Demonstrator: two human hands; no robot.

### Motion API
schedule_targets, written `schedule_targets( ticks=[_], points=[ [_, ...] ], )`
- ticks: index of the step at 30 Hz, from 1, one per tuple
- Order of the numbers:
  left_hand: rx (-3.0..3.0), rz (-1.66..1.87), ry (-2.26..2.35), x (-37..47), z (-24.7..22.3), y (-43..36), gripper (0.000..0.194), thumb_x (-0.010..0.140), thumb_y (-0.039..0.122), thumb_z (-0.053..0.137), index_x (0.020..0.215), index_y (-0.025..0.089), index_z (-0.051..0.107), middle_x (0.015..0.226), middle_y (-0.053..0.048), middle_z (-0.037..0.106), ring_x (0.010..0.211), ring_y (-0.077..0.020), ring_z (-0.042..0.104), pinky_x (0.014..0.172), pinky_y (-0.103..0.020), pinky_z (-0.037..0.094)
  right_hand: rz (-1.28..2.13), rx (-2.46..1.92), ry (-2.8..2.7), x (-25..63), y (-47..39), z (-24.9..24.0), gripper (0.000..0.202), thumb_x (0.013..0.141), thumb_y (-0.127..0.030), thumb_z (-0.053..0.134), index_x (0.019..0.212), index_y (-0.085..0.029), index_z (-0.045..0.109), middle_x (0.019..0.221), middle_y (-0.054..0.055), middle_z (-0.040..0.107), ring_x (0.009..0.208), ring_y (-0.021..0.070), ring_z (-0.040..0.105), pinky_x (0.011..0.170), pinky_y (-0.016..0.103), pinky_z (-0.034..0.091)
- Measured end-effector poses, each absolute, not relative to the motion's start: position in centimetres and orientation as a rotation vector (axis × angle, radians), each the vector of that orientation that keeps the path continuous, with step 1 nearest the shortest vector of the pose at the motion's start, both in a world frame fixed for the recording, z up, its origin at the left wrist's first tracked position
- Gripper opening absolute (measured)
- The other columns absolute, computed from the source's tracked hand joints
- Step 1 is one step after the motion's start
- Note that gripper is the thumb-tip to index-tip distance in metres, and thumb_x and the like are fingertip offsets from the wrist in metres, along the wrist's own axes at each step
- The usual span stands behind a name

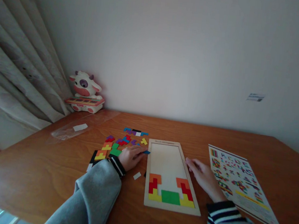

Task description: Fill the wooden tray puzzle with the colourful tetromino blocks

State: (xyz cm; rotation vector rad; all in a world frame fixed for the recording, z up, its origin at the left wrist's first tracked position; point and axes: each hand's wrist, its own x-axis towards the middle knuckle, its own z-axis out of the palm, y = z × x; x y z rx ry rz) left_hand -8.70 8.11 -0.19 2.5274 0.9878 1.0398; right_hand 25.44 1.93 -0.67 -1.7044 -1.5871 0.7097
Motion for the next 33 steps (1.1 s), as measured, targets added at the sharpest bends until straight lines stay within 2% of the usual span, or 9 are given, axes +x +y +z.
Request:
schedule_targets(
  ticks=[5, 8, 11, 14, 18, 23, 25, 28, 33],
  points=[
    [1.991, 1.191, 0.918, -6.4, 0.1, 6.1, 0.031, 0.091, 0.032, 0.062, 0.116, 0.013, 0.065, 0.097, -0.011, 0.072, 0.084, -0.0176, 0.070, 0.075, -0.029, 0.060, 0.870, -1.621, -1.628, 24.9, 2.7, 0.1, 0.052, 0.087, -0.064, 0.048, 0.095, -0.018, 0.069, 0.083, 0.007, 0.072, 0.074, 0.0221, 0.065, 0.066, 0.032, 0.049],
    [1.886, 1.203, 0.788, -5.3, 0.2, 5.1, 0.026, 0.089, 0.035, 0.065, 0.103, 0.013, 0.069, 0.094, -0.011, 0.073, 0.085, -0.0178, 0.070, 0.079, -0.030, 0.059, 0.924, -1.506, -1.736, 22.7, 2.7, 2.0, 0.047, 0.088, -0.061, 0.050, 0.102, -0.019, 0.067, 0.089, 0.007, 0.072, 0.086, 0.0233, 0.066, 0.076, 0.034, 0.051],
    [1.907, 1.166, 0.676, -4.9, 0.6, 4.3, 0.020, 0.089, 0.031, 0.067, 0.096, 0.013, 0.071, 0.094, -0.011, 0.074, 0.087, -0.0181, 0.071, 0.081, -0.030, 0.059, 1.118, -1.339, -1.769, 19.9, 1.7, 3.7, 0.048, 0.090, -0.061, 0.049, 0.110, -0.020, 0.065, 0.099, 0.008, 0.072, 0.085, 0.0208, 0.067, 0.074, 0.033, 0.052],
    [1.918, 1.128, 0.526, -4.6, 1.0, 3.8, 0.016, 0.088, 0.027, 0.068, 0.093, 0.013, 0.071, 0.099, -0.013, 0.074, 0.091, -0.0193, 0.071, 0.082, -0.030, 0.058, 1.278, -1.225, -1.728, 18.0, 0.4, 4.3, 0.050, 0.091, -0.061, 0.049, 0.116, -0.020, 0.063, 0.096, 0.007, 0.071, 0.080, 0.0185, 0.066, 0.072, 0.031, 0.053],
    [2.010, 1.121, 0.441, -4.3, 1.0, 3.5, 0.011, 0.085, 0.025, 0.071, 0.088, 0.016, 0.076, 0.098, -0.012, 0.071, 0.090, -0.0184, 0.069, 0.082, -0.030, 0.057, 1.412, -1.179, -1.696, 17.4, -0.6, 3.5, 0.048, 0.087, -0.060, 0.057, 0.112, -0.020, 0.065, 0.085, 0.004, 0.069, 0.074, 0.0160, 0.063, 0.068, 0.028, 0.052],
    [2.064, 1.088, 0.587, -4.2, 0.5, 3.5, 0.016, 0.086, 0.031, 0.069, 0.085, 0.017, 0.077, 0.087, -0.010, 0.068, 0.076, -0.0151, 0.066, 0.067, -0.024, 0.055, 1.349, -1.297, -1.686, 18.4, -0.5, 2.1, 0.041, 0.079, -0.059, 0.067, 0.083, -0.019, 0.068, 0.072, 0.001, 0.067, 0.064, 0.0135, 0.059, 0.059, 0.024, 0.048],
    [2.115, 1.049, 0.571, -4.2, 0.4, 3.5, 0.017, 0.088, 0.030, 0.066, 0.088, 0.017, 0.077, 0.084, -0.010, 0.070, 0.073, -0.0146, 0.066, 0.066, -0.023, 0.054, 1.401, -1.315, -1.638, 18.7, -0.5, 1.9, 0.042, 0.075, -0.058, 0.072, 0.087, -0.019, 0.068, 0.075, 0.002, 0.068, 0.065, 0.0142, 0.062, 0.060, 0.025, 0.050],
    [2.257, 1.077, 0.556, -4.2, 0.5, 3.4, 0.015, 0.088, 0.028, 0.065, 0.091, 0.021, 0.078, 0.084, -0.008, 0.072, 0.077, -0.0155, 0.067, 0.073, -0.026, 0.055, 1.457, -1.310, -1.602, 18.5, -0.7, 2.1, 0.048, 0.074, -0.058, 0.072, 0.102, -0.020, 0.067, 0.086, 0.004, 0.070, 0.073, 0.0167, 0.065, 0.066, 0.028, 0.054],
    [2.427, 1.148, 0.531, -4.1, 0.7, 3.0, 0.016, 0.089, 0.021, 0.062, 0.094, 0.022, 0.077, 0.087, -0.007, 0.073, 0.079, -0.0153, 0.066, 0.075, -0.026, 0.054, 1.501, -1.271, -1.675, 18.3, -0.9, 2.5, 0.040, 0.079, -0.056, 0.068, 0.093, -0.018, 0.069, 0.075, 0.001, 0.067, 0.067, 0.0142, 0.061, 0.062, 0.025, 0.049]
  ],
)
